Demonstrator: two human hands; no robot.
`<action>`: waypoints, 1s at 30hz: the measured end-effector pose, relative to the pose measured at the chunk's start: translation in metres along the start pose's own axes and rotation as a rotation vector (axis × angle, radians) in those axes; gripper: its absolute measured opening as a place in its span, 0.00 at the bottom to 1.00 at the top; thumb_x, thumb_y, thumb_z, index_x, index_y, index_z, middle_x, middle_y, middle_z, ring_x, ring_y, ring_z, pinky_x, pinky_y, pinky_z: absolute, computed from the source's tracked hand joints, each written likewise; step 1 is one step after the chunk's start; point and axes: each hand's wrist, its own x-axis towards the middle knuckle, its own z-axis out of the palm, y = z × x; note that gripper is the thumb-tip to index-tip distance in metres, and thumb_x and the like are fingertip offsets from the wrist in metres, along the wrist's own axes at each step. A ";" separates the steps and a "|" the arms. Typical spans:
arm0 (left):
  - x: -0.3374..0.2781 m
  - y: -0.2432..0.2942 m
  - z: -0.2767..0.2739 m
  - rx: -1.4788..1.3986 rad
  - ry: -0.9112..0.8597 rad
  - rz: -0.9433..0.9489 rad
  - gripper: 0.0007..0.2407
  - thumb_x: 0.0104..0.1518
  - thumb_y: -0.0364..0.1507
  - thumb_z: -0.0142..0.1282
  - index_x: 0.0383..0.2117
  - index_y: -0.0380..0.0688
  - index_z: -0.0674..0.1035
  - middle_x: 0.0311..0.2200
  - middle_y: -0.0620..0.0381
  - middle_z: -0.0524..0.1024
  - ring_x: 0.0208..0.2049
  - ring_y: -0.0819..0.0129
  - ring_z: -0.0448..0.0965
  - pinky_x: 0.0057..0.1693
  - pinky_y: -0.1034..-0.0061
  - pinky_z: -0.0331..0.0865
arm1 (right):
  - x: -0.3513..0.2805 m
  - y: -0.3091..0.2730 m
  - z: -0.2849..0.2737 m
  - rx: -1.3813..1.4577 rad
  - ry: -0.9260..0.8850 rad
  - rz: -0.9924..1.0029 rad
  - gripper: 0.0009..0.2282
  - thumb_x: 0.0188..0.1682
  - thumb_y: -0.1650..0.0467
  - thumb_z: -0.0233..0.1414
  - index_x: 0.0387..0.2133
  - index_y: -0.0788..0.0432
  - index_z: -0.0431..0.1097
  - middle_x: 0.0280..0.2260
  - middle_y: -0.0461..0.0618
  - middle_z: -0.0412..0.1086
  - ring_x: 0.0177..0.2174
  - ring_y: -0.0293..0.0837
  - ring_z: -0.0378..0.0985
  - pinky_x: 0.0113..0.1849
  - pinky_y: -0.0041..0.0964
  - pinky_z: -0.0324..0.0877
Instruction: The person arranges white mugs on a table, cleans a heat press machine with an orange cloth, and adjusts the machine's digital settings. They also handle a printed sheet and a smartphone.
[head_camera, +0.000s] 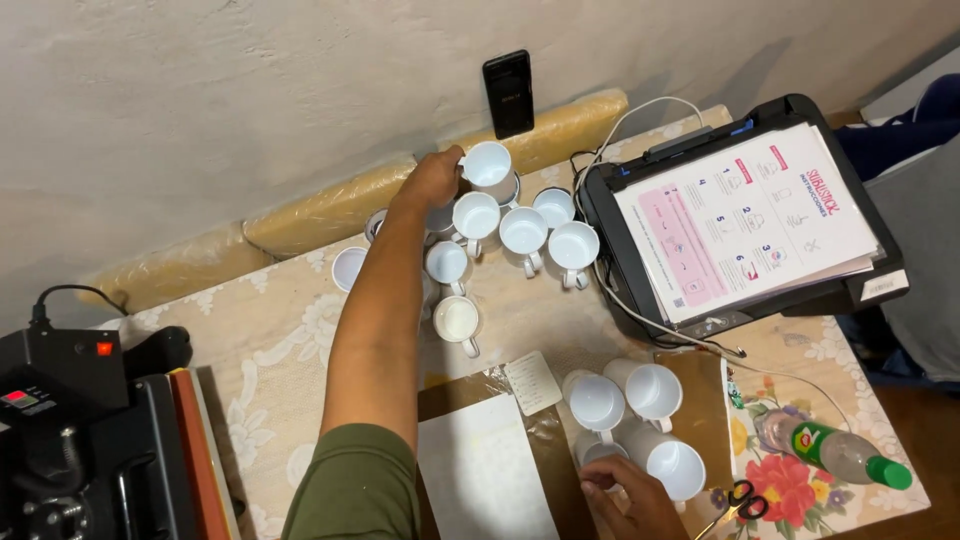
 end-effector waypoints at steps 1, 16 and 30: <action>0.011 -0.006 0.007 -0.003 0.001 0.000 0.14 0.75 0.27 0.39 0.63 0.47 0.74 0.51 0.34 0.80 0.47 0.40 0.81 0.48 0.50 0.73 | 0.002 0.002 0.002 -0.003 -0.001 0.000 0.08 0.54 0.63 0.64 0.41 0.50 0.87 0.36 0.40 0.87 0.36 0.35 0.87 0.43 0.31 0.81; -0.001 0.006 -0.004 0.143 -0.053 -0.005 0.32 0.63 0.22 0.58 0.77 0.51 0.62 0.60 0.37 0.79 0.57 0.40 0.80 0.54 0.49 0.77 | 0.012 0.006 0.013 0.049 0.025 -0.131 0.07 0.53 0.69 0.64 0.41 0.55 0.85 0.37 0.45 0.85 0.34 0.39 0.87 0.41 0.31 0.82; -0.014 0.000 0.006 -0.458 0.170 0.021 0.35 0.65 0.55 0.55 0.78 0.58 0.67 0.79 0.45 0.61 0.79 0.48 0.61 0.77 0.51 0.58 | 0.007 -0.005 0.022 -0.173 -0.003 -0.075 0.07 0.51 0.62 0.66 0.40 0.46 0.87 0.36 0.37 0.89 0.34 0.34 0.92 0.39 0.28 0.83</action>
